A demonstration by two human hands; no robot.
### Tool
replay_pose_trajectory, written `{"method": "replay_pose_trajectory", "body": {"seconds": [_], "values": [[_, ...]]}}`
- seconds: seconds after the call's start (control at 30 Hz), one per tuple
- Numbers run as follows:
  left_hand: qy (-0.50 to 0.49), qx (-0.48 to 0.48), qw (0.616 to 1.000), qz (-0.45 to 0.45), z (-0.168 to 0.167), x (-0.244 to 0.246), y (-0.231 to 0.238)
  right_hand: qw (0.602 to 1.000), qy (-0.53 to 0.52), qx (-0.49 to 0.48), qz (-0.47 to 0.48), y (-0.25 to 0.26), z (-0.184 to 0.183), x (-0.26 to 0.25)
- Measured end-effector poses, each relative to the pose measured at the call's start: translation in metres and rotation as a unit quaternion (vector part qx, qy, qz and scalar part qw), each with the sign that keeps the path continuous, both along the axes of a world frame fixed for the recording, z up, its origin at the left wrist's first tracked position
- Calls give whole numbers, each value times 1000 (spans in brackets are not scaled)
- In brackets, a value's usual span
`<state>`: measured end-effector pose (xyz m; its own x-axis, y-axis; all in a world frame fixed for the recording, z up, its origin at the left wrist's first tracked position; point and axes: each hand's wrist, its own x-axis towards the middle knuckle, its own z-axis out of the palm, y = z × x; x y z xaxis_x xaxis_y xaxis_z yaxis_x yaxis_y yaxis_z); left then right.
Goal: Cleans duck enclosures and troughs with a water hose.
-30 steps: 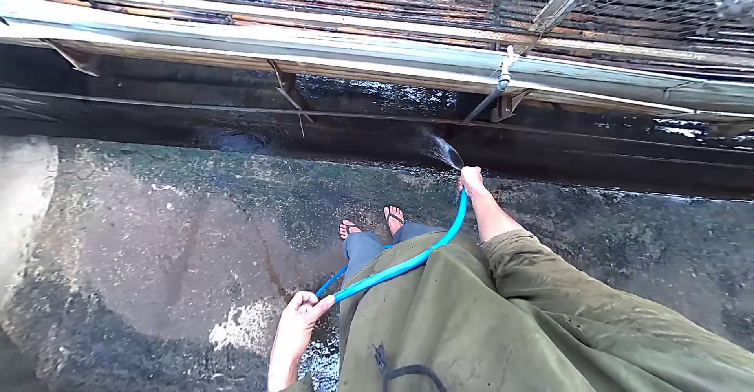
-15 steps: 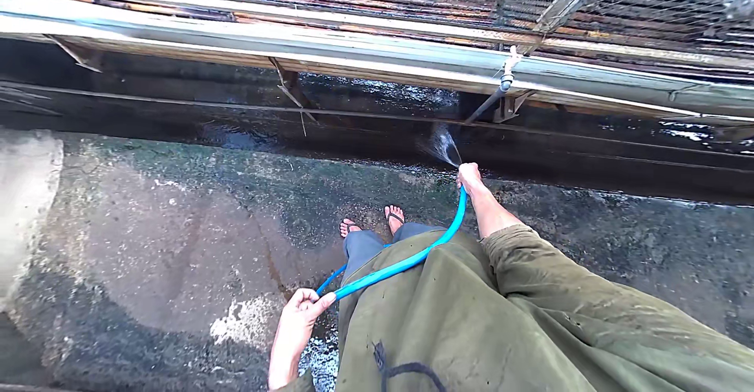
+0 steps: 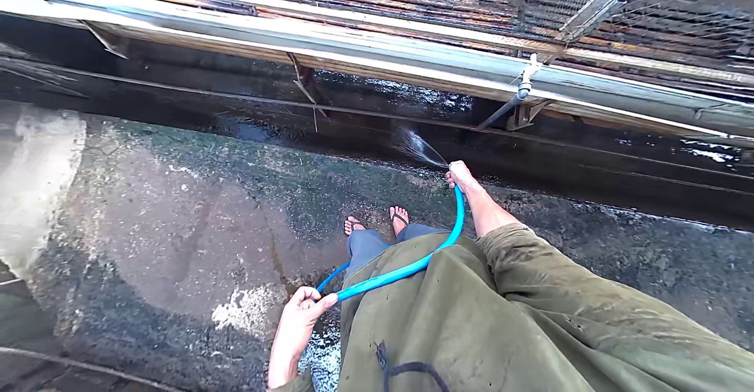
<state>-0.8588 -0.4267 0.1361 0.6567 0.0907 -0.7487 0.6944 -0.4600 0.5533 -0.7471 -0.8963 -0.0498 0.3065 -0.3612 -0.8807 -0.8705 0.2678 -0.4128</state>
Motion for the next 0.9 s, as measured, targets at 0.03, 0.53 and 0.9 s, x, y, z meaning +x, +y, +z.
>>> {"method": "replay_pose_trajectory", "body": {"seconds": [0.03, 0.53, 0.9], "values": [[1, 0, 1000, -2, 0, 0, 0, 1000, -3, 7, 3, 1, 1, 2], [-13, 4, 1000, 23, -2, 14, -4, 992, 20, -112, -56, -22, 15, 17], [-4, 7, 999, 34, 9, 12, 3, 1000, -19, 5, 17, 15, 26, 65]]}}
